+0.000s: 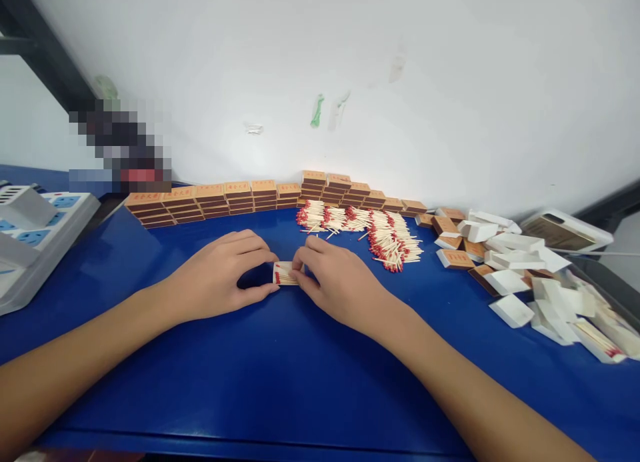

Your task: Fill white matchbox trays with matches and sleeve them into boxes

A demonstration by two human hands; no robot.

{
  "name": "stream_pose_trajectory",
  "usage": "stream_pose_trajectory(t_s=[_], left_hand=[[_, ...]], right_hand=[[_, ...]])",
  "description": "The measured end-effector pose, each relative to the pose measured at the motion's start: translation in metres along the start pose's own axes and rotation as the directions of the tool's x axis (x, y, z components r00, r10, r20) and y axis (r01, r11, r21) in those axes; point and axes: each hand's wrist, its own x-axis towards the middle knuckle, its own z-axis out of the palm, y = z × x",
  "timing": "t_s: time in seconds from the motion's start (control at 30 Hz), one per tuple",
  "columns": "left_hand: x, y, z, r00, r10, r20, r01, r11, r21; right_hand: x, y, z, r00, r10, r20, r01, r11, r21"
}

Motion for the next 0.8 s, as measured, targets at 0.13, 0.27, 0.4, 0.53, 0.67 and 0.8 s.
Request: stream_pose_trajectory(t_s=[0.13,0.27,0.4,0.53,0.67,0.8], left_hand=[[0.001,0.001,-0.001,1.0,-0.005,0.012,0.005,1.0,-0.008],[0.001,0.0,-0.002,1.0,-0.015,0.013,0.015,1.0,-0.011],[0.0,-0.001,-0.001,1.0,-0.015,0.02,0.015,1.0,-0.004],[-0.001,0.0,-0.001,1.0,-0.014,0.019,0.014,1.0,-0.004],[0.0,0.0,-0.001,1.0,-0.009,0.016,0.009,1.0,-0.009],[0.0,0.0,-0.001,1.0,0.0,0.013,0.0,1.0,-0.004]], right_hand=[[0.0,0.004,-0.009,1.0,0.001,-0.019,-0.001,1.0,0.027],[0.002,0.025,-0.025,0.995,0.029,-0.1,-0.026,0.999,0.032],[0.004,0.055,-0.034,0.991,0.123,-0.06,-0.124,0.992,-0.019],[0.005,0.066,-0.028,0.982,0.183,0.048,-0.182,0.983,-0.03],[0.004,0.063,-0.021,0.964,0.239,0.121,-0.236,0.971,-0.035],[0.003,0.059,-0.019,0.963,0.241,0.124,-0.239,0.971,-0.029]])
